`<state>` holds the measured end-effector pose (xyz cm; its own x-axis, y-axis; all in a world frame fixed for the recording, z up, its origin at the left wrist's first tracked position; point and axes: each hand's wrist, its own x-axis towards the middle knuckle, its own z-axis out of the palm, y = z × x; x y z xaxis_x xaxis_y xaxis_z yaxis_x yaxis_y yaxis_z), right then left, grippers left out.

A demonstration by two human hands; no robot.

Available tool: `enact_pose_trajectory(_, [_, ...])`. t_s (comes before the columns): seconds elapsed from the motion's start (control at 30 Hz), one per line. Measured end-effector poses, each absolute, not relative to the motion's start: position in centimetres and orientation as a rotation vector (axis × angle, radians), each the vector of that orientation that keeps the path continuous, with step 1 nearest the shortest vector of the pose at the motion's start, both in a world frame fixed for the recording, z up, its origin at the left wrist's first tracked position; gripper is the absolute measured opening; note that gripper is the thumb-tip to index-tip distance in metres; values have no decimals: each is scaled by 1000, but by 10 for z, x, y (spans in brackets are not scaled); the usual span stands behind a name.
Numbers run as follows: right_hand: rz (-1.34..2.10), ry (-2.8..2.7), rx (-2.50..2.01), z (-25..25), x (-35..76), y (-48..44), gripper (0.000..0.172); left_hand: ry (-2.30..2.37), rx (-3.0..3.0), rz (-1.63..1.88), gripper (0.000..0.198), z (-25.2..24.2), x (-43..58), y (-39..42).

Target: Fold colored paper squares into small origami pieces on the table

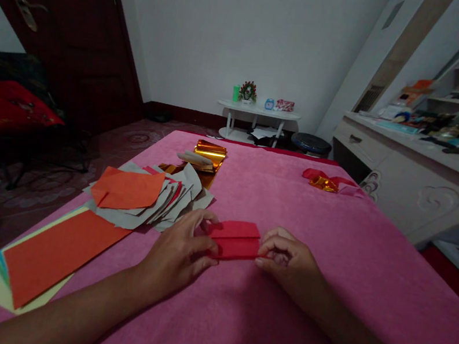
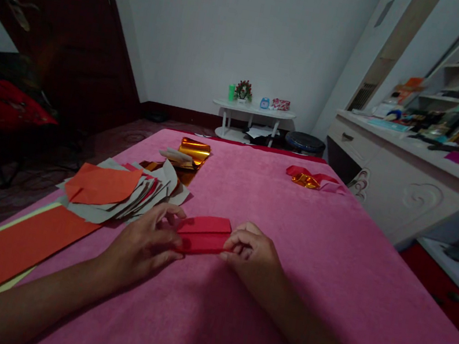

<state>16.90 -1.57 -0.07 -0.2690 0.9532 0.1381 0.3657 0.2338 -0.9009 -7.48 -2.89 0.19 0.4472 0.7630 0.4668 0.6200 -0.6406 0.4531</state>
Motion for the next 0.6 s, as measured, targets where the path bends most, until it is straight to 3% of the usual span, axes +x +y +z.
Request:
enact_pose_trajectory(0.13, [1041, -1889, -1125, 1, 177, -28, 11, 1068, 2675, 921, 22, -2, -81, -38])
enact_pose_trajectory(0.47, [921, -2064, -974, 3, 180, -34, 31, 1001, 2778, 756, 26, -5, -82, -42])
enact_pose_trajectory(0.6, [843, -2028, -1097, 6, 177, -29, 25, 991, 2714, 728, 29, 5, -79, -47])
